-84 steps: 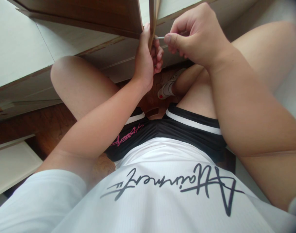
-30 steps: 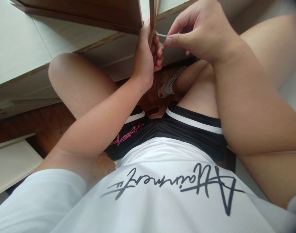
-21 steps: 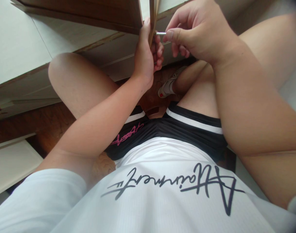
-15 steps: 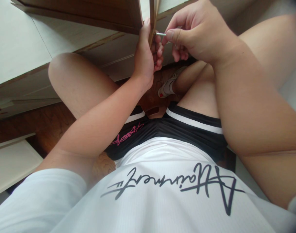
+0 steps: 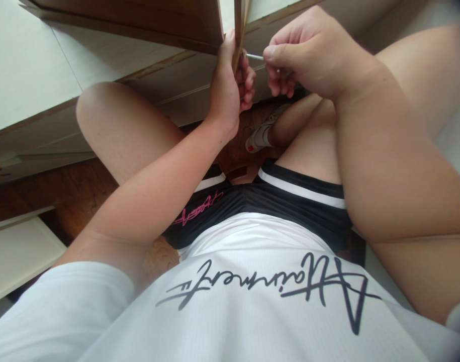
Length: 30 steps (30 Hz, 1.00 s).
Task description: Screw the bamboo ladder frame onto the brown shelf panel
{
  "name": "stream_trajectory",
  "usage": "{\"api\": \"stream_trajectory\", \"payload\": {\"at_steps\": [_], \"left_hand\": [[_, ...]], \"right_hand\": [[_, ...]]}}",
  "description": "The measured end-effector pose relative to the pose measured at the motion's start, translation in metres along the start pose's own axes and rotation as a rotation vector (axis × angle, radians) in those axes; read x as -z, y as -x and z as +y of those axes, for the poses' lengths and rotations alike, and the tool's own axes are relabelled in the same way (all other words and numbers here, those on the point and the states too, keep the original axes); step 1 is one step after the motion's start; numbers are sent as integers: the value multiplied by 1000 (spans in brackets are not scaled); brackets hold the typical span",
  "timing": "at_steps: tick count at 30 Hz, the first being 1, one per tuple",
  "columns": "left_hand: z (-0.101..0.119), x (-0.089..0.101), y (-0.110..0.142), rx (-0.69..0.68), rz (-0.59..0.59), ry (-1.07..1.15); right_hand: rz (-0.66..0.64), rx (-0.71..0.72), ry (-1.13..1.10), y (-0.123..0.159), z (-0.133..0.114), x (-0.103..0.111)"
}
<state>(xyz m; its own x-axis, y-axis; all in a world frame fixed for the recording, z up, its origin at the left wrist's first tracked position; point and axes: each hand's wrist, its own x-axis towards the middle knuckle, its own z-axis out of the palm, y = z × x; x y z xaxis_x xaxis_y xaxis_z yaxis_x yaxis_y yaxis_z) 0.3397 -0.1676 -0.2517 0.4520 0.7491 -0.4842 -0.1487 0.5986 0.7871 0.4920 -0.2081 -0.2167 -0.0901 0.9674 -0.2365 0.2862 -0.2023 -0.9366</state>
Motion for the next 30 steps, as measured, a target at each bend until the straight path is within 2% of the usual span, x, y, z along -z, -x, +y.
{"api": "stream_trajectory", "payload": {"at_steps": [6,16,20,30], "left_hand": [[-5,3,-3,-26,-30,130],[-4,3,-2,-55,-51,65],[-5,3,-2,-80,-59,68],[-4,3,-1,-43,-44,48]], "right_hand": [[54,34,13,-2,2,0],[155,133,206,3,2,0],[136,130,283,2,0,1],[181,129,327,2,2,4]]}}
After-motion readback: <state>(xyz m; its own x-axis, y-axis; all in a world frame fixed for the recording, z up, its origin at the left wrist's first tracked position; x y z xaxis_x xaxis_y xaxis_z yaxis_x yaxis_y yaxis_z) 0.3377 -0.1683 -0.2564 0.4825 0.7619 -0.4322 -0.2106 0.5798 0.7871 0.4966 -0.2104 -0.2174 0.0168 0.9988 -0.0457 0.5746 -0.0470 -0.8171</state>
